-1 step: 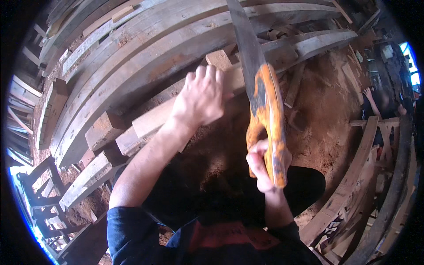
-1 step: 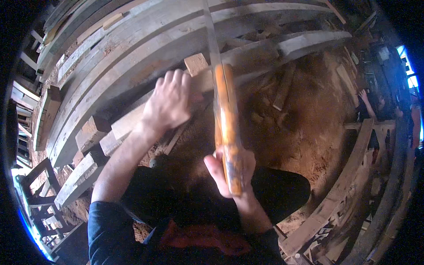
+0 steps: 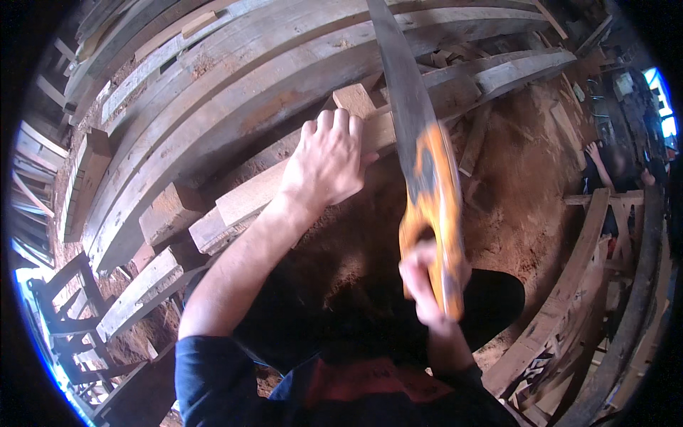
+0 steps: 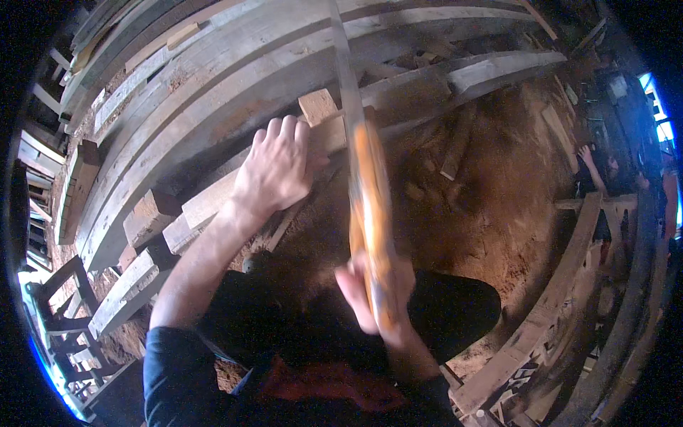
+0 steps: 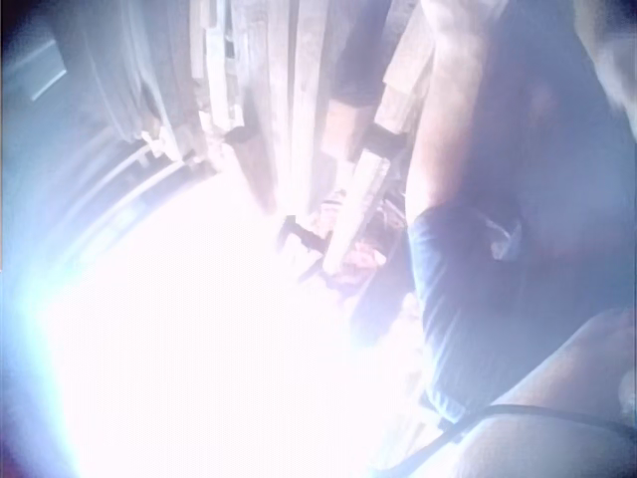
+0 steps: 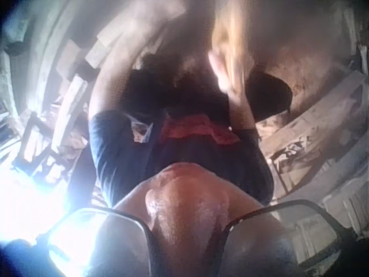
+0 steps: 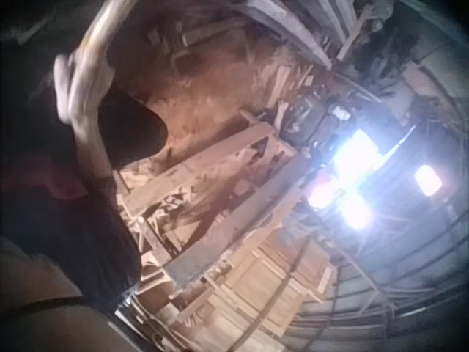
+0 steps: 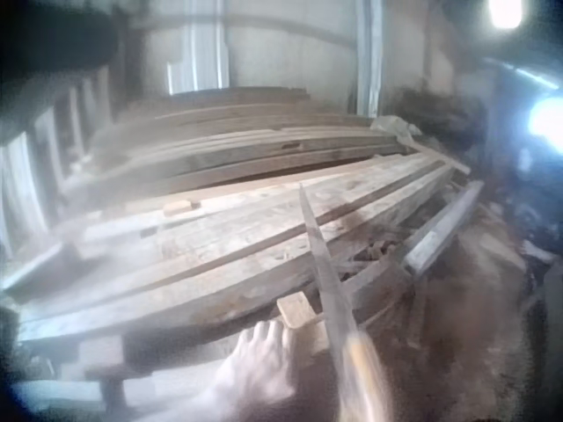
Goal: The person uses a hand saw to cut a small wooden block resting on a larger plank. They hold the block steady with one hand and saw with the other, producing sawdust as the cut progresses.
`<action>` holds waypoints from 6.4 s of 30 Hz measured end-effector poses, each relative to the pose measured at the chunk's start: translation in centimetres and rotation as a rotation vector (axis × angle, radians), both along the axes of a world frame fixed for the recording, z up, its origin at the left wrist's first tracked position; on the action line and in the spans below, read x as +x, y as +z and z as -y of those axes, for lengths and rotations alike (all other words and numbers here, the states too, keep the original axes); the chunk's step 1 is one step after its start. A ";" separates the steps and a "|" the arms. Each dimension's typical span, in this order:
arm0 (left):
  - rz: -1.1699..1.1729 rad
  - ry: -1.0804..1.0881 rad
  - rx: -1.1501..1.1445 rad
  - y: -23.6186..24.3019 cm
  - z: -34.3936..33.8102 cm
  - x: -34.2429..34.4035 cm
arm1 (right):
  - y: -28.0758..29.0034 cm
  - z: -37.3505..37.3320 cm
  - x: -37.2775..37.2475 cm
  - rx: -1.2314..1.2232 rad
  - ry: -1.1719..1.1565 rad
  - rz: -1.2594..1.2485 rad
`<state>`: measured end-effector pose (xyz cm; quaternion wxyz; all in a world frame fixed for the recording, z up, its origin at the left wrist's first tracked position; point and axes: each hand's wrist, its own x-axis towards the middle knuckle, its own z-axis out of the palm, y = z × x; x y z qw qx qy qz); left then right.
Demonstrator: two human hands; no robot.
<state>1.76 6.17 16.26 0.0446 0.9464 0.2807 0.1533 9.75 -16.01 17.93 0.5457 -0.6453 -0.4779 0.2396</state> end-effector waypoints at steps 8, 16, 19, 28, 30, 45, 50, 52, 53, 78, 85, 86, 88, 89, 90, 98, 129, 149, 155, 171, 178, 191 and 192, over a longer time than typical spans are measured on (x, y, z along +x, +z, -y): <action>0.045 0.009 -0.004 -0.1 -1.3 0.4 | 2.5 3.3 0.0 -0.082 0.155 0.052; 0.053 -0.103 -0.023 -0.1 -1.1 0.1 | 2.4 3.8 -0.6 -0.029 0.042 0.076; 0.020 -0.045 -0.054 -0.1 -0.3 0.2 | 0.3 -2.5 0.7 0.103 -0.039 0.176; 0.010 -0.075 0.020 -0.2 0.6 0.5 | 0.5 3.3 -1.7 0.011 -0.090 -0.020; -0.004 -0.061 0.029 -0.2 1.0 0.1 | 0.5 -1.1 0.3 -0.005 -0.033 0.036; 0.012 -0.035 -0.053 0.2 -0.7 0.5 | 2.0 1.4 -1.2 -0.126 -0.049 -0.081; 0.015 -0.064 0.022 -0.2 -1.1 0.7 | 1.7 3.0 -1.0 0.022 0.024 -0.101; 0.028 -0.062 -0.025 -0.2 -0.9 0.7 | 0.5 -2.1 0.4 0.110 0.000 -0.004; 0.044 -0.056 -0.056 0.0 -0.9 0.8 | 0.2 -4.7 1.1 0.150 -0.022 0.053; 0.048 0.015 -0.004 -0.2 -2.0 1.2 | -0.4 6.1 0.0 0.250 0.122 -0.516; 0.080 -0.001 -0.002 0.1 -2.1 0.8 | -1.2 5.4 0.7 0.372 0.194 -0.473; 0.076 -0.021 -0.001 0.0 -1.9 0.8 | -1.2 5.5 0.4 0.374 0.184 -0.487; 0.064 -0.055 0.003 -0.1 -1.4 0.4 | -1.1 5.8 -0.1 0.375 0.168 -0.509; 0.057 -0.046 -0.016 0.0 -1.1 0.0 | -1.1 5.7 -0.4 0.373 0.162 -0.526; 0.049 -0.037 -0.036 0.2 -0.8 -0.4 | -1.1 5.6 -0.5 0.373 0.158 -0.530; 0.066 -0.038 -0.040 0.3 -0.4 -0.7 | -1.9 5.6 -1.3 0.406 0.091 -0.575; 0.097 -0.044 -0.029 0.7 0.1 -0.9 | 0.5 2.8 -2.2 0.160 -0.007 0.119; 0.003 -0.002 0.065 0.2 0.1 -0.8 | -2.0 4.7 0.3 0.126 -0.033 -0.189; 0.000 -0.039 0.028 0.2 -0.3 -0.9 | -1.3 4.4 0.1 0.125 -0.060 -0.274; 0.002 -0.059 -0.110 1.7 -0.4 -0.9 | -1.8 5.6 -0.2 0.010 0.099 -0.010; -0.031 -0.062 -0.121 1.3 -0.5 -0.7 | -0.6 5.6 -1.7 -0.142 0.021 -0.001; -0.146 -0.065 -0.125 2.9 -1.4 0.0 | -0.4 4.8 0.8 0.041 -0.043 -0.296; -0.161 -0.059 -0.135 2.8 -1.5 0.3 | -0.2 4.9 1.3 -0.015 -0.044 -0.344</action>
